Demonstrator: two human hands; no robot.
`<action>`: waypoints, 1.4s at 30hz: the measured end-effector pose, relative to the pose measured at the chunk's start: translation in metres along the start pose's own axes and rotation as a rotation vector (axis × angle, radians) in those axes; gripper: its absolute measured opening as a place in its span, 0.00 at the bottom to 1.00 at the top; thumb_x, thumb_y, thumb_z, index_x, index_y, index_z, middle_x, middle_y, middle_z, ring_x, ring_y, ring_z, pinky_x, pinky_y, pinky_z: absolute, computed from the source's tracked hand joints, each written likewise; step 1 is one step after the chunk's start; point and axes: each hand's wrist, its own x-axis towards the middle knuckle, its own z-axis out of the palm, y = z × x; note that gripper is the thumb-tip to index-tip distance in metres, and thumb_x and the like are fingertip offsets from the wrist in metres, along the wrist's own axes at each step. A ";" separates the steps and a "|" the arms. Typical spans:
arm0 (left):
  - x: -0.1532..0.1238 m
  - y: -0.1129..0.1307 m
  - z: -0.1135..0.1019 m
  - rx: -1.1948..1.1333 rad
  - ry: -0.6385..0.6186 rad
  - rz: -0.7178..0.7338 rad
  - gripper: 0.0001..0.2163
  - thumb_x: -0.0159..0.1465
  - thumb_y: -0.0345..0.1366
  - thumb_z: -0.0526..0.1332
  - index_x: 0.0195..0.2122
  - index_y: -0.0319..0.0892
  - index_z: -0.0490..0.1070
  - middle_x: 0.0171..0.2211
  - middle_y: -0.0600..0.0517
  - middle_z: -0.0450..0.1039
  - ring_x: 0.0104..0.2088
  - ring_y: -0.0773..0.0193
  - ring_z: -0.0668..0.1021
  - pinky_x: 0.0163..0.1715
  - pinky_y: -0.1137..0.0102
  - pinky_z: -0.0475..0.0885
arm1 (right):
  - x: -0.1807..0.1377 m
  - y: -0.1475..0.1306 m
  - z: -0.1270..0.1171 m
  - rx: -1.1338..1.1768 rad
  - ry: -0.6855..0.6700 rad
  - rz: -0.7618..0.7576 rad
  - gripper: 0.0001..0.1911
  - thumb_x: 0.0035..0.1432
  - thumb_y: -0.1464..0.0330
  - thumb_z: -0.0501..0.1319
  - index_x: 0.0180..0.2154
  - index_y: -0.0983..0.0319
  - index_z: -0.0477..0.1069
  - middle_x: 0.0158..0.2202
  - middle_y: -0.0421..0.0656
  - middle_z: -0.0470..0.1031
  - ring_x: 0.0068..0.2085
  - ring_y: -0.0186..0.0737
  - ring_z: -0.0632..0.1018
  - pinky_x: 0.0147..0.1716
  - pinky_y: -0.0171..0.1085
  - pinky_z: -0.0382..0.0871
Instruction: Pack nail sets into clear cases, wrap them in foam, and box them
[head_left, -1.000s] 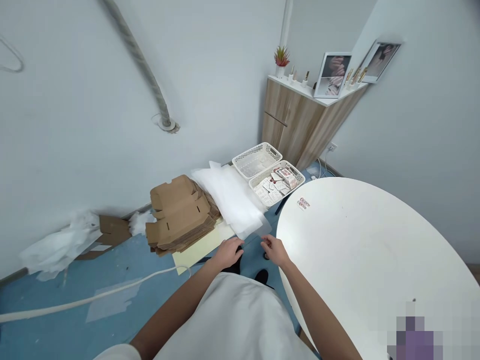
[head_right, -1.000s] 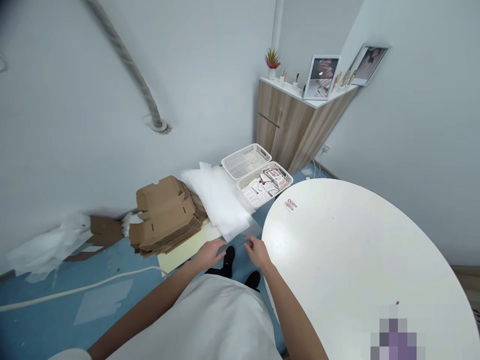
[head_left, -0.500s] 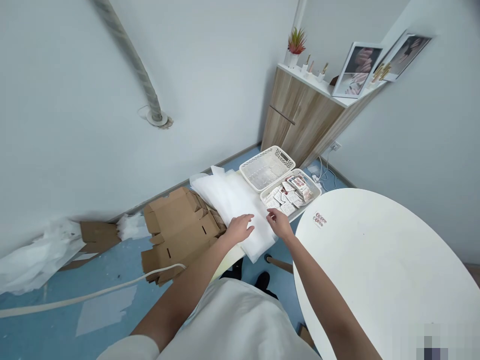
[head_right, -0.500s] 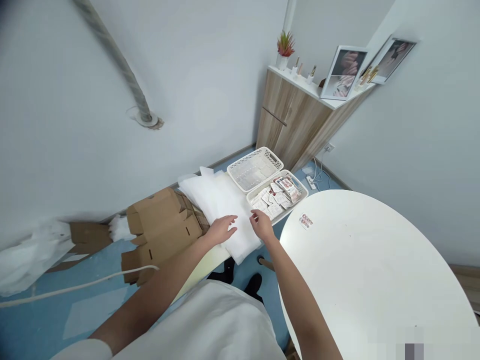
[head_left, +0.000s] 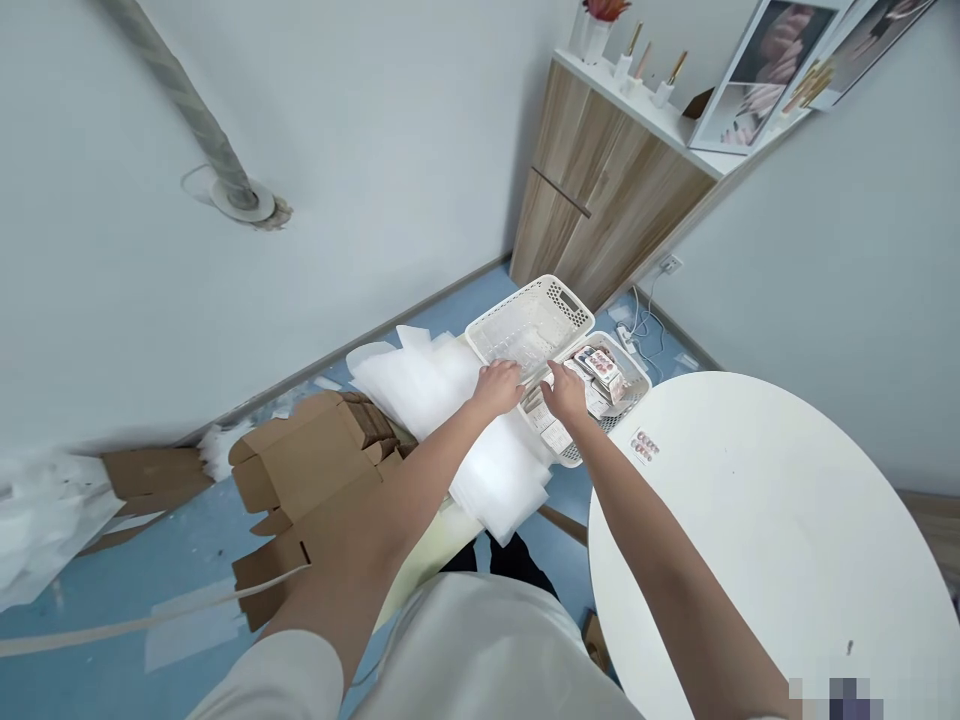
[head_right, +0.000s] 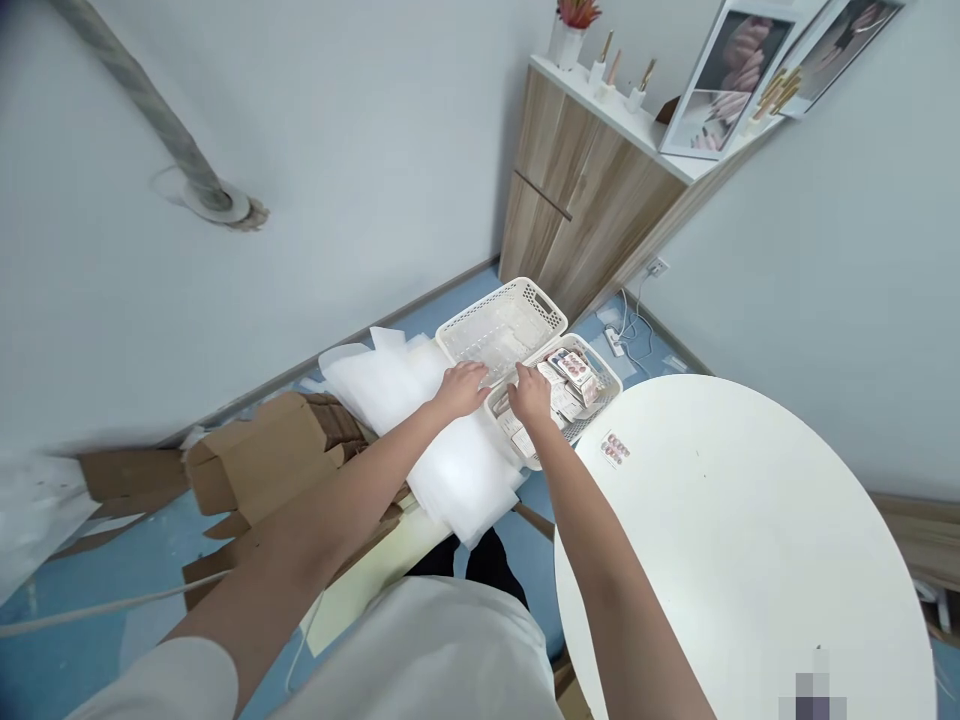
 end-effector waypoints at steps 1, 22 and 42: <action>0.008 0.000 0.002 0.008 -0.008 0.001 0.16 0.60 0.39 0.53 0.49 0.43 0.63 0.53 0.46 0.62 0.55 0.53 0.61 0.49 0.58 0.59 | 0.008 0.001 0.000 -0.020 -0.014 -0.010 0.22 0.55 0.68 0.51 0.52 0.65 0.59 0.48 0.52 0.68 0.50 0.48 0.66 0.49 0.45 0.54; 0.055 0.003 0.045 0.066 -0.082 -0.219 0.17 0.60 0.39 0.49 0.50 0.42 0.62 0.49 0.43 0.61 0.50 0.49 0.61 0.48 0.52 0.52 | 0.089 0.002 0.038 -0.116 -0.260 0.030 0.11 0.52 0.65 0.54 0.38 0.61 0.68 0.33 0.44 0.74 0.42 0.45 0.72 0.52 0.60 0.27; 0.024 -0.019 0.011 -0.682 0.424 -0.283 0.17 0.55 0.31 0.58 0.47 0.41 0.60 0.45 0.46 0.67 0.46 0.61 0.71 0.46 0.63 0.65 | 0.043 -0.025 -0.021 0.343 -0.083 -0.165 0.19 0.57 0.62 0.48 0.45 0.63 0.68 0.43 0.47 0.73 0.43 0.40 0.71 0.48 0.41 0.57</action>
